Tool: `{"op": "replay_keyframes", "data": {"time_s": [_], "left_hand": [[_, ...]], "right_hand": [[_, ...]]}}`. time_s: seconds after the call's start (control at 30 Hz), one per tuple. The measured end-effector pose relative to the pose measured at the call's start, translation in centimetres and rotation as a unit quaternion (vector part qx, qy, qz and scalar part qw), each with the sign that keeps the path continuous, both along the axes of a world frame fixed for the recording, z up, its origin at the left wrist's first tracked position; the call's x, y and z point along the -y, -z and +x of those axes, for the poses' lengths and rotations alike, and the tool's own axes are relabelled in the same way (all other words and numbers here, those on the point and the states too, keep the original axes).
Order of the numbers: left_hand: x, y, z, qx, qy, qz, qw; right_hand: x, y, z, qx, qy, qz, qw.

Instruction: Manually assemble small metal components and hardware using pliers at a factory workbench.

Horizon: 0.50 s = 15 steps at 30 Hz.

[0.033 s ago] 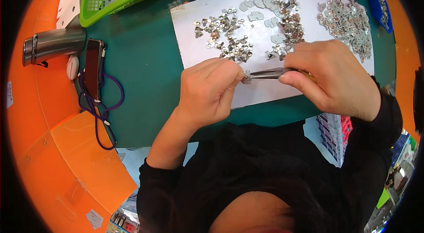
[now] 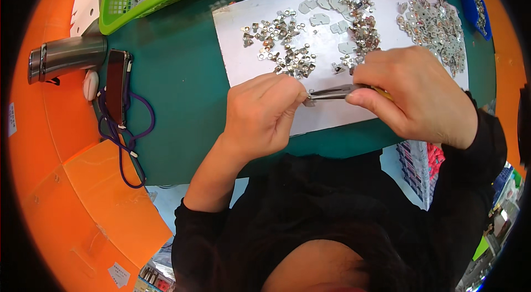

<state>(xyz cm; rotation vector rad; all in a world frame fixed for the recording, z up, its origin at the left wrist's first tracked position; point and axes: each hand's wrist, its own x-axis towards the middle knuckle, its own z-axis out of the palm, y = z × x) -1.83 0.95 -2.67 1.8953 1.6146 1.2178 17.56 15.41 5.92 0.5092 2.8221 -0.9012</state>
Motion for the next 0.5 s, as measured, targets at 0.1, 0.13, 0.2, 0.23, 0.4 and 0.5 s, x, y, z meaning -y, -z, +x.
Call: {"op": "replay_keyframes", "data": {"time_s": [0.1, 0.13, 0.2, 0.23, 0.4, 0.5], "left_hand": [[-0.2, -0.1, 0.1, -0.006, 0.027, -0.006, 1.0], [-0.3, -0.1, 0.1, -0.005, 0.033, -0.008, 0.999], [-0.2, -0.2, 0.0, -0.011, 0.038, -0.007, 0.999], [-0.1, -0.3, 0.0, -0.017, 0.043, -0.006, 0.999], [0.0, 0.1, 0.3, 0.005, 0.039, -0.01, 0.999], [0.1, -0.1, 0.4, 0.028, 0.03, -0.027, 0.999]], "right_hand": [[-0.6, -0.9, -0.6, 0.026, -0.047, 0.049, 0.997], [-0.7, -1.1, -0.7, 0.043, -0.062, 0.059, 0.995], [-0.8, -1.7, -1.2, 0.048, -0.075, 0.071, 0.994], [-0.8, -1.9, -1.4, 0.053, -0.087, 0.082, 0.991], [-1.1, -1.8, -1.6, 0.052, -0.106, 0.096, 0.988], [-1.1, -1.6, -1.6, 0.046, -0.113, 0.103, 0.987]]}}
